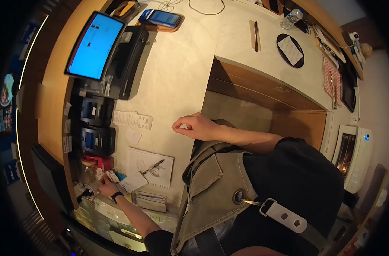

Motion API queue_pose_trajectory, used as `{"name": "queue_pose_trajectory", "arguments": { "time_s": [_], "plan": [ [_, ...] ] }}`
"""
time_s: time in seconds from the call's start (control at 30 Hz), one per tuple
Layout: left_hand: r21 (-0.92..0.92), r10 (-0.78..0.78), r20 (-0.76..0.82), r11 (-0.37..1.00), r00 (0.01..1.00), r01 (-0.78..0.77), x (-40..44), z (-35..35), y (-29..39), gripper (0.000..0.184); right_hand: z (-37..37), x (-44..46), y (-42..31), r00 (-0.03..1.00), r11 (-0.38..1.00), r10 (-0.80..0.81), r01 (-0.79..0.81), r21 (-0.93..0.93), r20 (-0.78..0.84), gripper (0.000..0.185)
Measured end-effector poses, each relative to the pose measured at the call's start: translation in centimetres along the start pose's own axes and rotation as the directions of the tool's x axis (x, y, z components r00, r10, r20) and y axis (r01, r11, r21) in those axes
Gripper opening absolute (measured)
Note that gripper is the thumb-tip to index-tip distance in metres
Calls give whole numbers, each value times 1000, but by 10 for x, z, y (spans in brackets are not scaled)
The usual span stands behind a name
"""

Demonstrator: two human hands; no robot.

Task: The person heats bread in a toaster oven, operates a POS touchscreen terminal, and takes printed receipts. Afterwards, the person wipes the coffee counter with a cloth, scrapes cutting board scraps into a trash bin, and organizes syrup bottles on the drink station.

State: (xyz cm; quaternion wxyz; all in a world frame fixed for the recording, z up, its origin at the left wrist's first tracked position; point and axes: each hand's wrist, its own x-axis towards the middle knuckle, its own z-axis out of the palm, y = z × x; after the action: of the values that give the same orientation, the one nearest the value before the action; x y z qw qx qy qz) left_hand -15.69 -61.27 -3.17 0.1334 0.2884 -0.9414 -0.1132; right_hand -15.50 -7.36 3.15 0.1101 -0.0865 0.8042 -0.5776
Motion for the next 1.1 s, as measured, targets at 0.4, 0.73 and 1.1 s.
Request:
{"name": "queue_pose_trajectory", "arguments": {
  "time_s": [0.4, 0.73, 1.1],
  "plan": [
    [-554, -246, 46, 800, 968, 230, -32, -21, -27, 55, -282, 13, 181, 528, 492, -381, -579, -650, -759, 66],
    [-835, -578, -202, 523, 791, 169, -218, -71, 127, 26, -402, 32, 396, 756, -32, 36, -653, -757, -653, 79],
    [-891, -925, -339, 374, 170, 258, -399, -31, 77, 45, -152, 129, 95, 856, 645, -483, 209, -735, -181, 53]
  ]
}}
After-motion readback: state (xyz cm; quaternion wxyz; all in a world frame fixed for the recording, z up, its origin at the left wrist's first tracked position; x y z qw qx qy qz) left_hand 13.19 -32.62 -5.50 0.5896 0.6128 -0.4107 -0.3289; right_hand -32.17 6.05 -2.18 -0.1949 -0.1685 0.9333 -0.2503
